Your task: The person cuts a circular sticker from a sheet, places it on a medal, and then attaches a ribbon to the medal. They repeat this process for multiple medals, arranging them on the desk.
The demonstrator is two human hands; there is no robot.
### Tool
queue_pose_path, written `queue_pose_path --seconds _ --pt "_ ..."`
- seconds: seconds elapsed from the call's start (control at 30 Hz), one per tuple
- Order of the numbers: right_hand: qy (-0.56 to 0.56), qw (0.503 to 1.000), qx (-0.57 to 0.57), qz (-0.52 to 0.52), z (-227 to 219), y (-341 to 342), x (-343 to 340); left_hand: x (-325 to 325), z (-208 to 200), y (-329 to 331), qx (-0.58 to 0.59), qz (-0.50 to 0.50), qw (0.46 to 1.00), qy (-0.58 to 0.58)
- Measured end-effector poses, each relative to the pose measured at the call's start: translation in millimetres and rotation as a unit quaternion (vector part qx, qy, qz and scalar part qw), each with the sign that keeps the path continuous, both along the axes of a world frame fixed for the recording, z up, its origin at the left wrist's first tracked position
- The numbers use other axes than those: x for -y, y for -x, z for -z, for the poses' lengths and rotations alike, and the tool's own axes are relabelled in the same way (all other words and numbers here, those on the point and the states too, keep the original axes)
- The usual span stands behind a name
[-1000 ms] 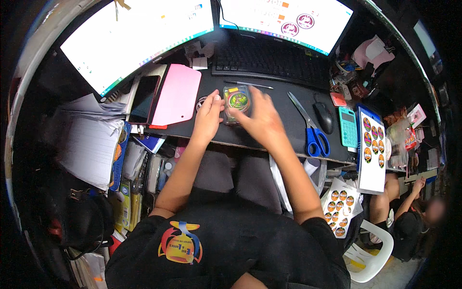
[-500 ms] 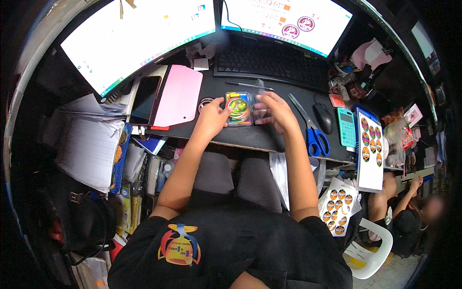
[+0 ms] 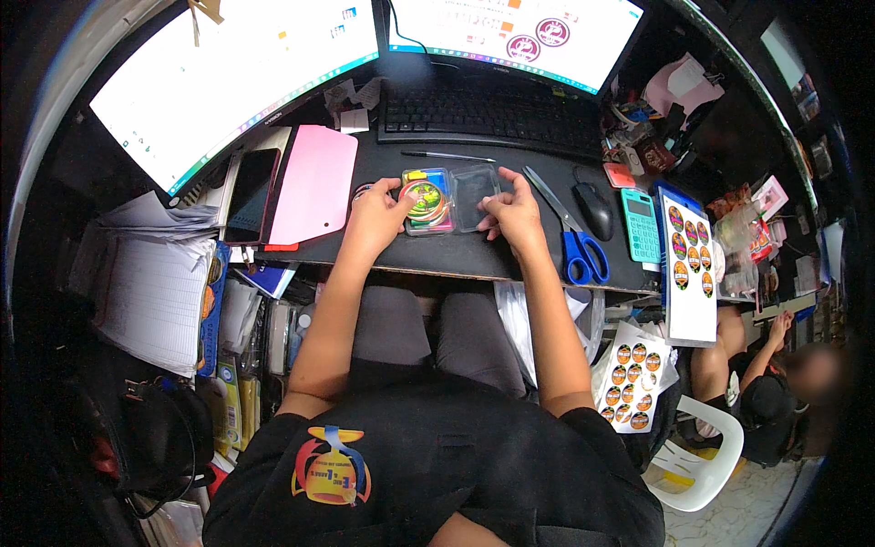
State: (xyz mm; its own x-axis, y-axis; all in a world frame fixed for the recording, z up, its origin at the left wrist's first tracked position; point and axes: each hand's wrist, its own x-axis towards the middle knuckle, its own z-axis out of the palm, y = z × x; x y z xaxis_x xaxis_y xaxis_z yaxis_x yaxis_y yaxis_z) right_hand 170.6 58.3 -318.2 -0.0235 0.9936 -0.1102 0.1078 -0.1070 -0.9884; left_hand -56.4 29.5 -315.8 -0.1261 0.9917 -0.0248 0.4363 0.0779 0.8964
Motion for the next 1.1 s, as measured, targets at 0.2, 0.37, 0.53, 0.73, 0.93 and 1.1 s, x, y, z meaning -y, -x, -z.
queue_pose_path --seconds 0.2,0.37,0.53,0.73,0.93,1.1 --pt "-0.032 0.997 0.068 0.01 4 7 -3 -1 -5 -20 -0.219 -0.031 0.967 -0.127" --pt "-0.033 0.998 0.021 0.048 4 7 -5 -2 4 -41 -0.389 0.104 0.904 -0.145" --pt "-0.015 0.998 -0.023 0.059 7 -2 -6 -1 6 -42 -0.437 0.092 0.882 -0.148" --pt "0.004 0.996 -0.061 0.066 9 -6 -4 1 4 -44 -0.457 0.096 0.873 -0.138" --pt "-0.015 0.996 -0.03 0.083 13 -2 -1 2 -2 -42 -0.438 0.11 0.883 -0.128" --pt "-0.045 0.995 -0.022 0.083 21 -2 -1 3 -5 -41 -0.427 0.129 0.878 -0.175"
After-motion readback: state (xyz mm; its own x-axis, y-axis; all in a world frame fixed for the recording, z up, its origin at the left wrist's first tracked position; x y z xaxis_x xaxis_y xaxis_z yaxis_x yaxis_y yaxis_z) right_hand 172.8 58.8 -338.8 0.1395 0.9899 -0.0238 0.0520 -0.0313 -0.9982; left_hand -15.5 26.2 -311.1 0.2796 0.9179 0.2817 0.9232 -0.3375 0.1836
